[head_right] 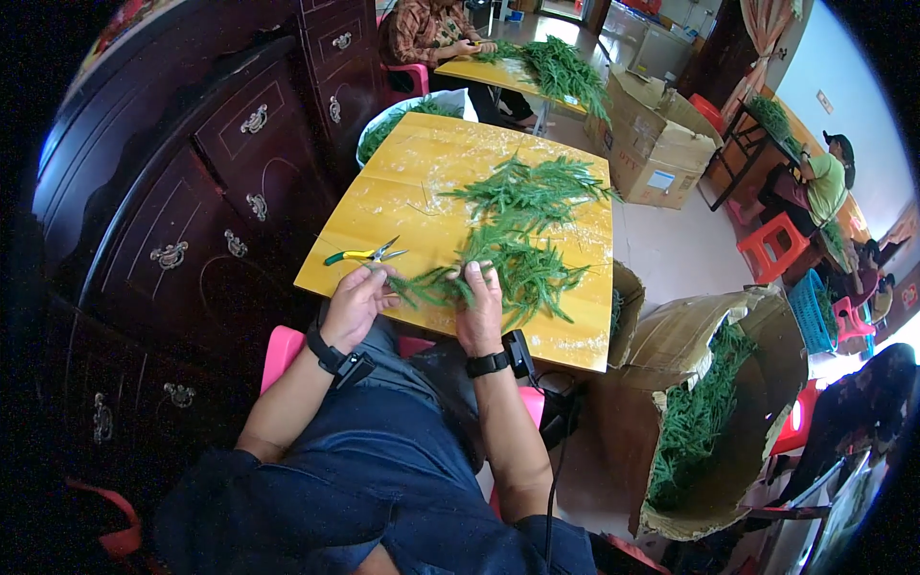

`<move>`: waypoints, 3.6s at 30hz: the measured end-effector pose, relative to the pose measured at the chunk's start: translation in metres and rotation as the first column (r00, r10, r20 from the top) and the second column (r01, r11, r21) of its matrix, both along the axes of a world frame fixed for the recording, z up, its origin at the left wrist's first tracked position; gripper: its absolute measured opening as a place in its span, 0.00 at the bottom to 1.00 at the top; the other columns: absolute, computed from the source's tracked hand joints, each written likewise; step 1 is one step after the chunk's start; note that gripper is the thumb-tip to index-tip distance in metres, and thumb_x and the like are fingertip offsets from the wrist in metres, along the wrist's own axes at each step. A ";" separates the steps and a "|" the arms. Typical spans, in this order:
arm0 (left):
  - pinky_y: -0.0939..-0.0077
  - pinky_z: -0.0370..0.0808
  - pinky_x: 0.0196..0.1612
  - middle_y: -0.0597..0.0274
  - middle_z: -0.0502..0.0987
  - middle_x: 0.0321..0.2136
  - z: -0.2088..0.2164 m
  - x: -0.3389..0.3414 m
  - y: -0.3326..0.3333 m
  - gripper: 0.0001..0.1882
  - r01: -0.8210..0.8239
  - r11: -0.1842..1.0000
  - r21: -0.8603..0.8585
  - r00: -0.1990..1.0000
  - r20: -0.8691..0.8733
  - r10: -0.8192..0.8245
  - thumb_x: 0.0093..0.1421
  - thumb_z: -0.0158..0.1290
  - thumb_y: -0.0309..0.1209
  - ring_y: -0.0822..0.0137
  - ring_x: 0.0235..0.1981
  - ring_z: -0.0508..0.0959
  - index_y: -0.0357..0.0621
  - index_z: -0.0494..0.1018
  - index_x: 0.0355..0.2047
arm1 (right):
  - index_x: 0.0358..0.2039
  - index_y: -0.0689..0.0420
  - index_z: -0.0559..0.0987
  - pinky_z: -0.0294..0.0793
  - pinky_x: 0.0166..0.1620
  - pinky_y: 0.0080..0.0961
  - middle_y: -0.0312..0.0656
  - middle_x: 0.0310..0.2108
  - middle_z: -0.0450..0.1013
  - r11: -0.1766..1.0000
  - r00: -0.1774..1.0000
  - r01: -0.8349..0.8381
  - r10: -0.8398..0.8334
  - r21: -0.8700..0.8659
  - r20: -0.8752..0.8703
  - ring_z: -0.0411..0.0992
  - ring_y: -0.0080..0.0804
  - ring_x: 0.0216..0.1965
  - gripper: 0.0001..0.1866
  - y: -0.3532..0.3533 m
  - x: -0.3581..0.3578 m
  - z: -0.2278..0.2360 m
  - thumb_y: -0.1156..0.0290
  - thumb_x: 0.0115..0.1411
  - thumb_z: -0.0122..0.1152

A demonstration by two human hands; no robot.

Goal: The person picks up a branch by hand, trims small stems from it using shears, and then wraps the trimmed stems around a wire by hand.

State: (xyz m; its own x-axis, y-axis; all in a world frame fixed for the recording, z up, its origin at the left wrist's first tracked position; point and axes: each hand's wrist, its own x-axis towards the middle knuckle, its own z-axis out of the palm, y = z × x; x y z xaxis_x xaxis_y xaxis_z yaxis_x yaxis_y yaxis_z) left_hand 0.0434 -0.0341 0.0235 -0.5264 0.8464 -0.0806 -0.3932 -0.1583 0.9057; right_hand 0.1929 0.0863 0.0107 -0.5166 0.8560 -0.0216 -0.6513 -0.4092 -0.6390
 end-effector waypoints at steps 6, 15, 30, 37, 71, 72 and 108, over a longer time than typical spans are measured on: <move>0.83 0.74 0.36 0.65 0.76 0.30 0.008 0.003 0.020 0.08 -0.097 0.967 0.235 0.985 0.164 0.059 0.68 0.50 0.30 0.75 0.31 0.76 0.42 0.74 0.44 | 0.40 0.54 0.73 0.72 0.42 0.23 0.34 0.31 0.73 0.970 0.978 -0.206 0.201 0.130 0.046 0.72 0.24 0.34 0.03 -0.004 -0.002 0.000 0.70 0.68 0.54; 0.82 0.72 0.31 0.65 0.74 0.26 0.016 0.000 0.025 0.06 0.160 0.969 0.191 0.985 -0.096 -0.144 0.68 0.51 0.29 0.75 0.25 0.73 0.40 0.73 0.39 | 0.36 0.57 0.73 0.71 0.40 0.23 0.38 0.28 0.74 0.919 0.925 -0.376 0.364 0.123 0.107 0.72 0.26 0.31 0.06 -0.008 -0.001 0.006 0.68 0.66 0.53; 0.84 0.70 0.22 0.63 0.75 0.22 0.026 -0.007 0.027 0.08 0.469 0.879 0.088 0.881 -0.116 -0.458 0.68 0.51 0.30 0.69 0.23 0.80 0.38 0.71 0.41 | 0.31 0.62 0.73 0.72 0.43 0.30 0.46 0.28 0.73 0.820 0.848 -0.526 0.527 0.227 0.059 0.73 0.36 0.32 0.15 -0.003 0.001 0.003 0.62 0.66 0.49; 0.87 0.68 0.20 0.64 0.75 0.21 0.038 -0.005 0.020 0.09 0.524 0.852 0.026 0.851 -0.070 -0.521 0.65 0.50 0.28 0.72 0.20 0.78 0.38 0.74 0.43 | 0.31 0.61 0.72 0.72 0.42 0.31 0.46 0.29 0.73 0.801 0.818 -0.575 0.568 0.168 0.092 0.73 0.36 0.31 0.18 -0.007 0.002 0.004 0.57 0.66 0.50; 0.89 0.59 0.16 0.76 0.71 0.17 0.037 0.019 0.013 0.08 0.210 0.977 -0.026 0.961 -0.181 -0.211 0.63 0.51 0.25 0.86 0.16 0.66 0.39 0.78 0.39 | 0.35 0.54 0.71 0.71 0.30 0.23 0.38 0.24 0.72 0.916 0.902 -0.365 0.304 0.165 0.307 0.72 0.27 0.24 0.06 -0.011 -0.001 0.015 0.66 0.67 0.50; 0.89 0.59 0.16 0.75 0.72 0.17 0.030 0.015 0.015 0.07 0.208 0.978 -0.028 0.962 -0.173 -0.209 0.63 0.50 0.25 0.86 0.16 0.66 0.39 0.78 0.39 | 0.34 0.54 0.71 0.71 0.30 0.23 0.38 0.24 0.72 0.915 0.900 -0.360 0.291 0.180 0.323 0.71 0.27 0.24 0.07 -0.011 -0.002 0.012 0.66 0.68 0.50; 0.92 0.64 0.18 0.64 0.78 0.25 0.015 -0.008 0.007 0.09 0.337 0.941 0.031 0.933 -0.145 -0.329 0.66 0.48 0.26 0.79 0.21 0.78 0.40 0.72 0.45 | 0.37 0.59 0.74 0.75 0.40 0.22 0.39 0.33 0.77 0.812 0.861 -0.494 0.404 0.311 0.310 0.74 0.24 0.32 0.07 -0.009 -0.005 0.006 0.69 0.69 0.54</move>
